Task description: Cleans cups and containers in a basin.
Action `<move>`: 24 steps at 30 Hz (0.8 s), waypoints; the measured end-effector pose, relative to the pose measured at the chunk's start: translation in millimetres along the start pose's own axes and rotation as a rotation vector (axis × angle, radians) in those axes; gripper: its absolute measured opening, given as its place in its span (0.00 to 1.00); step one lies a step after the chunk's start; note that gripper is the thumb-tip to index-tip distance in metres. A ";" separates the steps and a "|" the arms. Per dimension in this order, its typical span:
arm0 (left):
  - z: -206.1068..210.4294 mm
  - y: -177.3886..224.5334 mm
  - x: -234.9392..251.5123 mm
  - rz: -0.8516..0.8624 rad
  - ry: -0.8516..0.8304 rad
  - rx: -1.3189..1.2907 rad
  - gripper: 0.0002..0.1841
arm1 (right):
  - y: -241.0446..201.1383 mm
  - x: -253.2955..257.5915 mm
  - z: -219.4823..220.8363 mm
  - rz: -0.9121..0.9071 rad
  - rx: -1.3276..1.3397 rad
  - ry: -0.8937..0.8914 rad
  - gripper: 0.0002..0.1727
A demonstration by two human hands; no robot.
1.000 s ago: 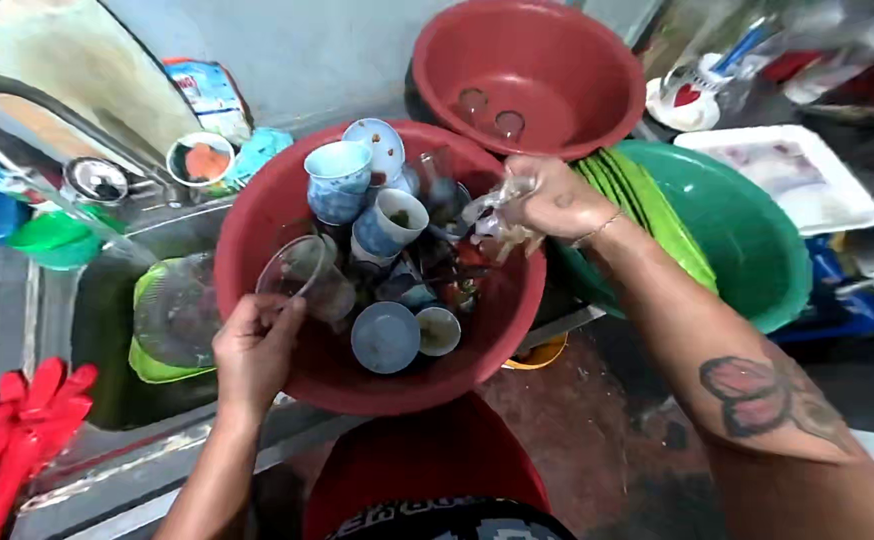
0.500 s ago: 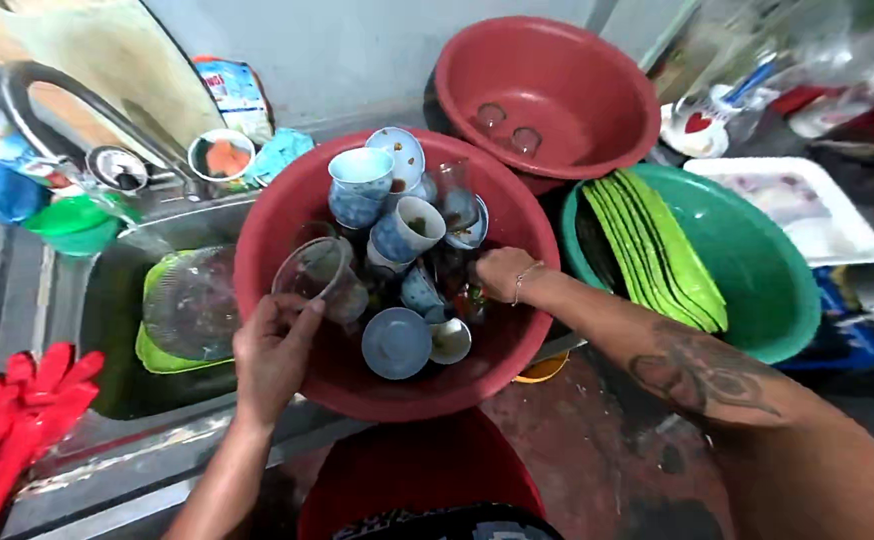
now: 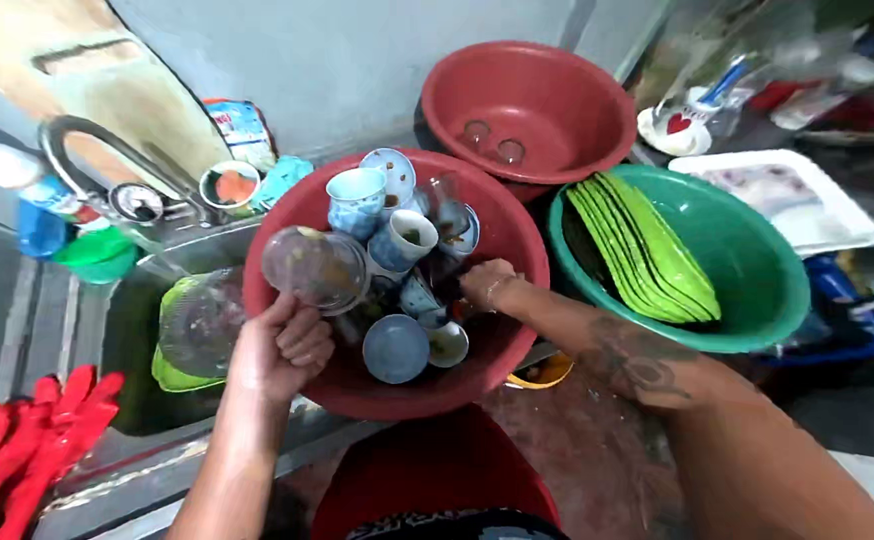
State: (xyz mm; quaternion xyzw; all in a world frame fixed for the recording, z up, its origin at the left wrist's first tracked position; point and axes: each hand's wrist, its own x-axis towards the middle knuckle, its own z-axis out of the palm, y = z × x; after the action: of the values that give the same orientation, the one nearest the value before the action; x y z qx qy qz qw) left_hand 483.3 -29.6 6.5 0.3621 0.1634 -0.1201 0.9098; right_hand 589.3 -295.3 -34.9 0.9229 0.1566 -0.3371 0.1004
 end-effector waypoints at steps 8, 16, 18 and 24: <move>-7.3 2.0 2.5 0.076 0.052 0.075 0.31 | 41.8 -17.7 -7.6 -0.090 0.330 0.240 0.13; -27.4 0.9 14.0 0.669 0.207 1.103 0.10 | 59.9 -80.4 -9.2 -0.099 0.665 0.309 0.09; -33.6 -1.1 19.1 0.674 0.220 1.067 0.10 | 69.5 -111.0 8.2 -0.133 0.872 0.321 0.06; -41.0 -6.9 21.3 0.706 0.212 1.079 0.10 | 108.0 -168.8 108.9 0.082 1.039 0.265 0.04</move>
State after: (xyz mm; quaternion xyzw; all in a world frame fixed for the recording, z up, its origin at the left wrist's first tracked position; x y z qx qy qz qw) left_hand 491.9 -8.1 -34.0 0.8098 0.0404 0.1570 0.5639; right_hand 441.4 -464.9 2.2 0.8911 -0.0559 -0.2465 -0.3769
